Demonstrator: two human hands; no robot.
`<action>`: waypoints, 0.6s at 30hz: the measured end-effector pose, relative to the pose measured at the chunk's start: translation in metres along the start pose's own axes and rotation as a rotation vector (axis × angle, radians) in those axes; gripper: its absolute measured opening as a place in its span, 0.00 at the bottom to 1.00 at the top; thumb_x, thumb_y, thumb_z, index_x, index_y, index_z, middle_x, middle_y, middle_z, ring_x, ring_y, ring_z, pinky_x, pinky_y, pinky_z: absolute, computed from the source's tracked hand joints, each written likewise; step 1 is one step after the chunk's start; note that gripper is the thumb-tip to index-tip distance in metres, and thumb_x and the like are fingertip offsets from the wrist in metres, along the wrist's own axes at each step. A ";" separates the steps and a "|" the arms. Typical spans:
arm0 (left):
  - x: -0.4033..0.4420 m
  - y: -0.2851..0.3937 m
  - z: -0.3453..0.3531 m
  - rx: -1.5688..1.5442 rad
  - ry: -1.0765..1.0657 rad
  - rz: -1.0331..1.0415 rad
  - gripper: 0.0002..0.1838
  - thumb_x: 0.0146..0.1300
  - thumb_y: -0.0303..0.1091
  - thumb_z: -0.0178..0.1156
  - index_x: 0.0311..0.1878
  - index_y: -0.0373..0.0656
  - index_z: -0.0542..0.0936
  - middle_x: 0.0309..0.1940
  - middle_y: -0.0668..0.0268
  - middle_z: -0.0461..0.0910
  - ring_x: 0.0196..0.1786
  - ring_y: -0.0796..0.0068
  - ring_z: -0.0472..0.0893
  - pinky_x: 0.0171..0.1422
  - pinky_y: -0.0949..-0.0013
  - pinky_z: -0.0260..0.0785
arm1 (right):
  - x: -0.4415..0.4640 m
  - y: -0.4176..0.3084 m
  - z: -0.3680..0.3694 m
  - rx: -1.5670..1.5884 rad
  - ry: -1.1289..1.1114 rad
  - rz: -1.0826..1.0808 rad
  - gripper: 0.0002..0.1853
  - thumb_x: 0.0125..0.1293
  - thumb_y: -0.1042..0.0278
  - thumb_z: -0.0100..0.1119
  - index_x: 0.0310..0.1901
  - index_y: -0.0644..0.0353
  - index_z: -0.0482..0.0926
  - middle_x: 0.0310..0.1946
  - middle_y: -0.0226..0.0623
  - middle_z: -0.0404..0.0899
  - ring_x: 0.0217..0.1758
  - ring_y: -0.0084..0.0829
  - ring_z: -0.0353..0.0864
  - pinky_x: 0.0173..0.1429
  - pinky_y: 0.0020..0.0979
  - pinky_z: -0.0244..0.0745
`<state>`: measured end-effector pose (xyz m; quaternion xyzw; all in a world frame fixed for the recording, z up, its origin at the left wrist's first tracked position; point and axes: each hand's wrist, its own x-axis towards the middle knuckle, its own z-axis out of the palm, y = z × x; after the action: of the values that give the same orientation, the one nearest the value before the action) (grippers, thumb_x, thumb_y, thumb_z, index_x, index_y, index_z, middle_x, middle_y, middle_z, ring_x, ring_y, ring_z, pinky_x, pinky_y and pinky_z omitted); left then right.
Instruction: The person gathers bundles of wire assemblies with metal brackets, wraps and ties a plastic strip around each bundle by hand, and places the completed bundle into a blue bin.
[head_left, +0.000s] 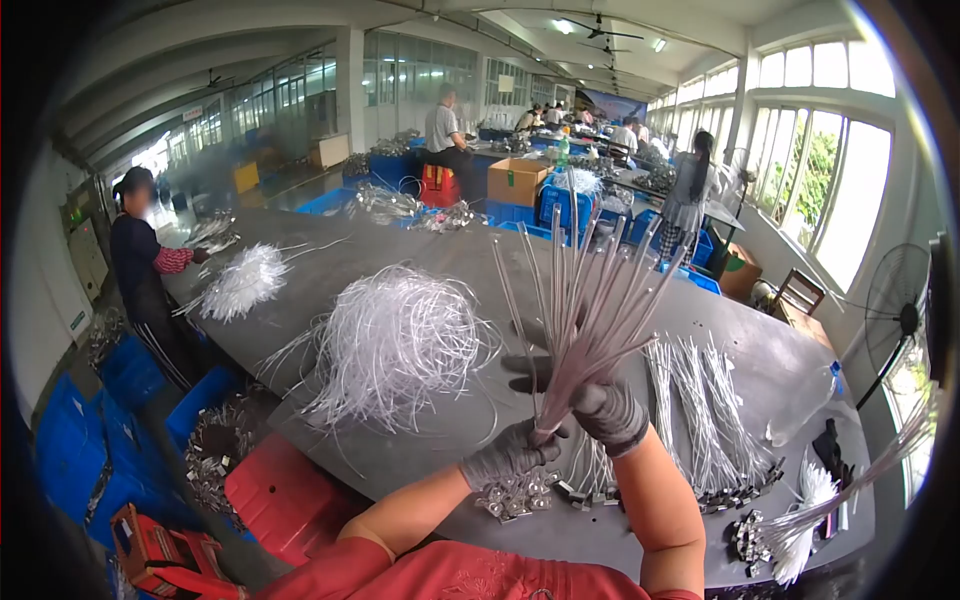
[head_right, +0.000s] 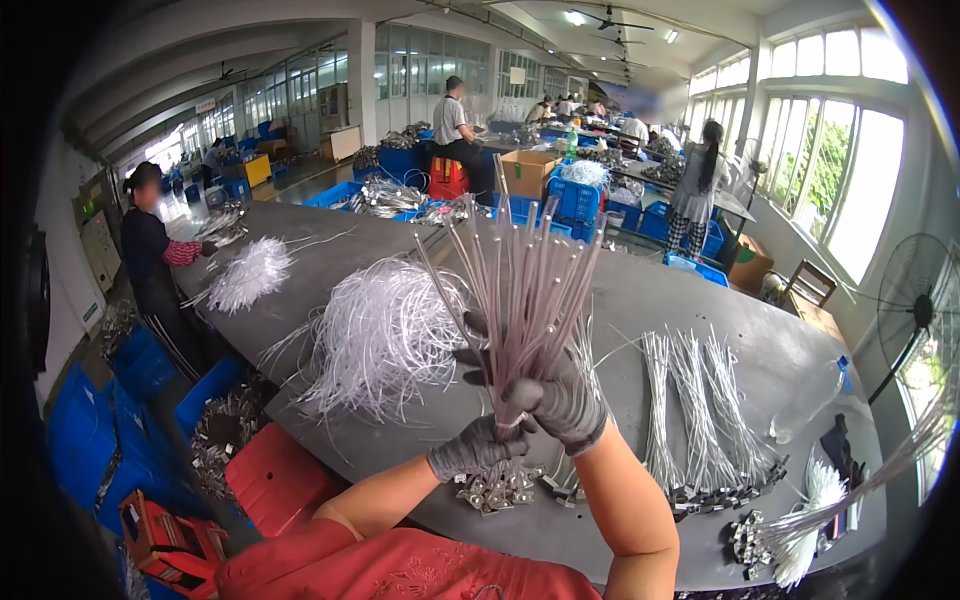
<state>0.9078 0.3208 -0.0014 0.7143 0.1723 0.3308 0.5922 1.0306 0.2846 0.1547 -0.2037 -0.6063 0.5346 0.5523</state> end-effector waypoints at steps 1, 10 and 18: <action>0.000 0.003 -0.001 -0.017 -0.007 -0.006 0.16 0.59 0.33 0.59 0.50 0.43 0.72 0.29 0.78 0.69 0.33 0.86 0.69 0.39 0.78 0.64 | 0.001 -0.003 0.000 -0.034 -0.025 0.074 0.60 0.35 0.36 0.71 0.66 0.63 0.51 0.55 0.53 0.67 0.52 0.47 0.74 0.52 0.42 0.72; 0.001 0.018 -0.008 -0.049 -0.021 -0.077 0.15 0.58 0.32 0.61 0.48 0.42 0.74 0.28 0.78 0.70 0.33 0.87 0.69 0.40 0.79 0.64 | 0.003 -0.009 0.016 -0.173 0.075 -0.048 0.41 0.57 0.39 0.56 0.60 0.67 0.60 0.29 0.34 0.74 0.32 0.25 0.73 0.38 0.26 0.70; 0.001 0.008 -0.008 -0.139 -0.043 -0.112 0.14 0.57 0.31 0.61 0.47 0.42 0.74 0.30 0.77 0.73 0.35 0.87 0.71 0.42 0.78 0.65 | -0.002 0.003 0.006 -0.108 0.071 -0.106 0.20 0.63 0.55 0.55 0.49 0.62 0.72 0.38 0.32 0.74 0.42 0.23 0.71 0.47 0.28 0.68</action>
<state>0.9019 0.3256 0.0074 0.6676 0.1758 0.2931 0.6614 1.0246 0.2816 0.1520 -0.2197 -0.6243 0.4636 0.5892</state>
